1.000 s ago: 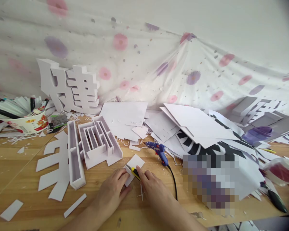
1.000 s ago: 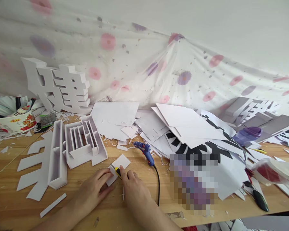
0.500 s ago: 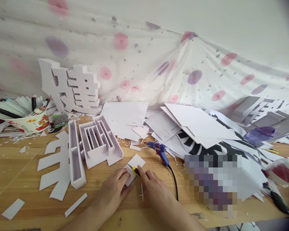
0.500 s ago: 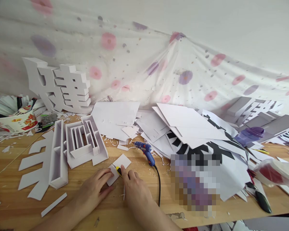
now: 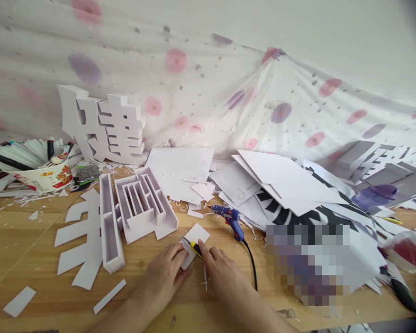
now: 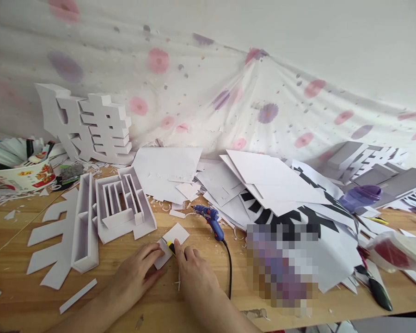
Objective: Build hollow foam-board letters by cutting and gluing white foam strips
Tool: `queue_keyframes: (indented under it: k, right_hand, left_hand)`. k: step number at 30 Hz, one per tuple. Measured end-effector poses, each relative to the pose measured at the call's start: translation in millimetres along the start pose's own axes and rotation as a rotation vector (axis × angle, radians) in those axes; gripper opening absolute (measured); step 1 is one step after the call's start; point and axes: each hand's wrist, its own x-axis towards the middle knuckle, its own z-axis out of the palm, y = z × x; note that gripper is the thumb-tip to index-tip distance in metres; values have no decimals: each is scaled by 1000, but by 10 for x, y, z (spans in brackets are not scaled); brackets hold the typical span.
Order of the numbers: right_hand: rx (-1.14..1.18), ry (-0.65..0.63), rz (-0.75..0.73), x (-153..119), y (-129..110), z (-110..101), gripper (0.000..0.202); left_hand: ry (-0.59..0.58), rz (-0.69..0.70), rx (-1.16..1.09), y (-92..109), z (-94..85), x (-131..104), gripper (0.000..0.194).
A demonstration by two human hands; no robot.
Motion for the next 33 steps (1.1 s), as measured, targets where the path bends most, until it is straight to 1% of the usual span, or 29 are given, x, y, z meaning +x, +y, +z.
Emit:
queue_keyframes:
  k: [6, 11, 13, 16, 21, 23, 26, 29, 33]
  right_hand:
    - [9, -35, 9, 0, -7, -20, 73]
    - [21, -30, 4, 0, 1, -28, 73]
    - [19, -25, -8, 2, 5, -34, 73]
    - [-25, -20, -29, 16, 8, -61, 72]
    - [-138, -72, -78, 62, 9, -145, 73]
    - [-165, -66, -110, 77, 14, -161, 73]
    - [-164, -19, -154, 86, 28, -136, 73]
    - [-143, 18, -157, 79, 38, -75, 72]
    - [-217, -16, -137, 43, 30, -43, 74]
  left_hand:
    - [-12, -24, -21, -15, 36, -22, 19]
    - [-44, -19, -19, 9, -1, -7, 18]
    - [-33, -15, -24, 20, -12, 3, 20]
    - [-12, -18, -41, 28, -17, 16, 23]
    - [-46, -51, -76, 28, -19, 14, 22]
    - [-41, -50, -85, 31, -19, 10, 23]
    - [-18, -54, -77, 44, -17, 13, 23]
    - [-10, -58, -52, 60, -8, 21, 23]
    - [-6, -56, -26, 63, 18, 15, 25]
